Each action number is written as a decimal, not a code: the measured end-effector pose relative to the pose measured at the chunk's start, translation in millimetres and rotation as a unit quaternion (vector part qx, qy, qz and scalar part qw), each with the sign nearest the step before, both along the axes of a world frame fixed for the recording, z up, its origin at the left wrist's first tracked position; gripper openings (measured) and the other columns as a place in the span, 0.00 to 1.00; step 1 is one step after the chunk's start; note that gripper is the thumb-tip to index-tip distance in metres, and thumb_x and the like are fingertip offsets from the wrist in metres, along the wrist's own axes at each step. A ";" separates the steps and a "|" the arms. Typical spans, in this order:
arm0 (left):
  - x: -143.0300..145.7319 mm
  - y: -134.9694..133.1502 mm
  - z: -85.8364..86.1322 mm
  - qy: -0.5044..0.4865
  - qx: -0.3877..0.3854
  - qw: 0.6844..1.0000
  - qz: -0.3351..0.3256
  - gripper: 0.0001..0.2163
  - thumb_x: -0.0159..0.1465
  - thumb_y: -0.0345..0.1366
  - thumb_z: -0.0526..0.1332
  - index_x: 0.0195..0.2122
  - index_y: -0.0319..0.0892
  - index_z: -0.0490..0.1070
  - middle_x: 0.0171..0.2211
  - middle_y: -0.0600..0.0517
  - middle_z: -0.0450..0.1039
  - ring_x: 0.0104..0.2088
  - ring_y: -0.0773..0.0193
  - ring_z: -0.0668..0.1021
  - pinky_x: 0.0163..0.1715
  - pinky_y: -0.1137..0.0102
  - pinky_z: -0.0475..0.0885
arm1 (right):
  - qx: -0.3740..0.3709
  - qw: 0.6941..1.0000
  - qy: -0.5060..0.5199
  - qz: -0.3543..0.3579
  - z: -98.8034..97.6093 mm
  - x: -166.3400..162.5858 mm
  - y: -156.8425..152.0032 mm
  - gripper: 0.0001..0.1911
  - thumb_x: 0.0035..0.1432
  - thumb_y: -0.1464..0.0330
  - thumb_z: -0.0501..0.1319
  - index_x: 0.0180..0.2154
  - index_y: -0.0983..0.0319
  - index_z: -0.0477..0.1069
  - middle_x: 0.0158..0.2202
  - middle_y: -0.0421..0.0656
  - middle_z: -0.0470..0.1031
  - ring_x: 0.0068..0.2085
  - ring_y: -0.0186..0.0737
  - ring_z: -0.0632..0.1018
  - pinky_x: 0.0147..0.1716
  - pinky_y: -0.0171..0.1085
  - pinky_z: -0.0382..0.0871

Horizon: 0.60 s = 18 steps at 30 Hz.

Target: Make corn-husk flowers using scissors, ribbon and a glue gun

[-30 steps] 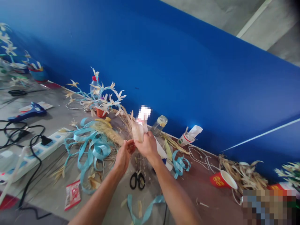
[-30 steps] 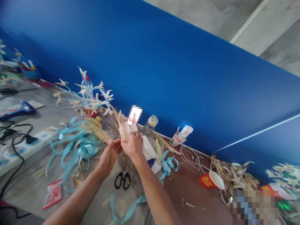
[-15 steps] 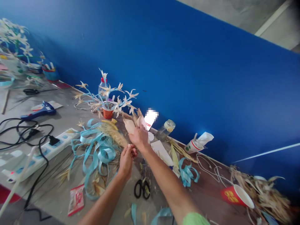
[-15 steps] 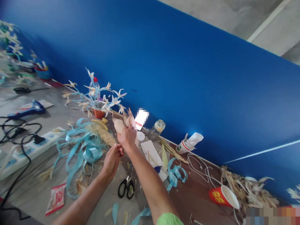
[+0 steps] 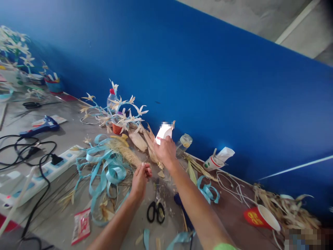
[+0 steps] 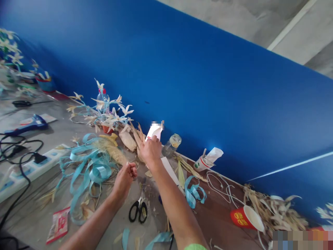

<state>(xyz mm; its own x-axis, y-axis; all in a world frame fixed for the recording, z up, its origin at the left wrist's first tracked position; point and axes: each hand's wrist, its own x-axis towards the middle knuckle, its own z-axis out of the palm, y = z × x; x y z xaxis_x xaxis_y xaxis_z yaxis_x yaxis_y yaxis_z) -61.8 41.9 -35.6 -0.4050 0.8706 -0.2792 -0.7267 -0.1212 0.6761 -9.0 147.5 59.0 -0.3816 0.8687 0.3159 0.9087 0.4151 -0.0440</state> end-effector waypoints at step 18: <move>1.6 -2.0 2.8 -0.004 0.001 1.000 -0.017 0.20 0.48 0.51 0.65 0.29 0.37 0.70 0.20 0.54 0.68 0.22 0.70 0.70 0.26 0.73 0.64 | 0.002 1.000 0.001 0.018 -26.3 -26.4 7.2 0.21 0.56 0.59 0.55 0.43 0.69 0.71 0.44 0.56 0.69 0.47 0.50 0.70 0.45 0.43 0.63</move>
